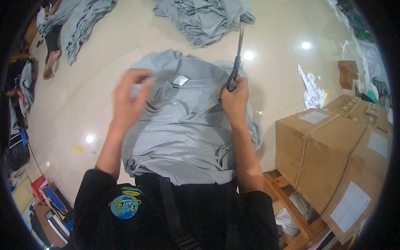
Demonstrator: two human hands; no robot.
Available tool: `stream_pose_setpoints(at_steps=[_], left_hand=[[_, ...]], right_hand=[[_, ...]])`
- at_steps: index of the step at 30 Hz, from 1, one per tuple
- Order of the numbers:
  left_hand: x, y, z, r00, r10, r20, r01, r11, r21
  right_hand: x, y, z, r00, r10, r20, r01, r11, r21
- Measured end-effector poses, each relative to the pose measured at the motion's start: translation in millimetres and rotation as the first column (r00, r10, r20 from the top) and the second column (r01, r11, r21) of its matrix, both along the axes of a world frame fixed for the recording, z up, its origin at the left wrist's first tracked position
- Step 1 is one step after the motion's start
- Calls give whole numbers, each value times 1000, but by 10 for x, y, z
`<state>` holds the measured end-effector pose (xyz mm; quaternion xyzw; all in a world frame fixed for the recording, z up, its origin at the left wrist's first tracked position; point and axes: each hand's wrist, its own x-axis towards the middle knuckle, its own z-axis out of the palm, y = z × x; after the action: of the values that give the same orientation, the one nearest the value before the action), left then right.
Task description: The person uses scissors to cut a tag and loose threads from the collar and placket area of a gray shirt. The person repeatedly snips small pieces of fabric and adjusts the shirt to reach different spots.
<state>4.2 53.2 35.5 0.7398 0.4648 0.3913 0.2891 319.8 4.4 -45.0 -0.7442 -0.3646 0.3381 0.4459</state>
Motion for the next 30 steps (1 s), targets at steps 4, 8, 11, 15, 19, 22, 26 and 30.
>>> stream_pose_setpoints(at_steps=[4,8,11,15,19,22,26,30], left_hand=[[873,330,-299,860,-372,-350,375,925,-63],[1104,599,-1046,787,-340,-515,379,925,-31],[1092,680,-1036,820,-368,-439,367,926,-89],[1042,714,-1097,845,-401,-354,370,916,-155],[1008,688,-1096,851,-407,-332,394,913,-109],[1042,662,-1082,848,-406,-342,405,911,-78],[1124,659,-1113,825,-407,-391,433,901,-23],[1206,676,-1182,745,-430,-510,507,862,14]], right_hand=[[-24,74,45,993,-48,-111,54,997,59],[-9,123,-23,985,-52,-164,72,990,118],[-45,156,-56,984,-49,-172,65,994,88],[-50,189,-99,986,-50,-158,60,997,56],[-33,191,-190,983,-56,-175,71,994,81],[-9,193,-231,979,-66,-195,83,993,80],[-46,216,-199,971,-91,-219,112,990,83],[-18,211,-219,961,-102,-257,127,989,82]])
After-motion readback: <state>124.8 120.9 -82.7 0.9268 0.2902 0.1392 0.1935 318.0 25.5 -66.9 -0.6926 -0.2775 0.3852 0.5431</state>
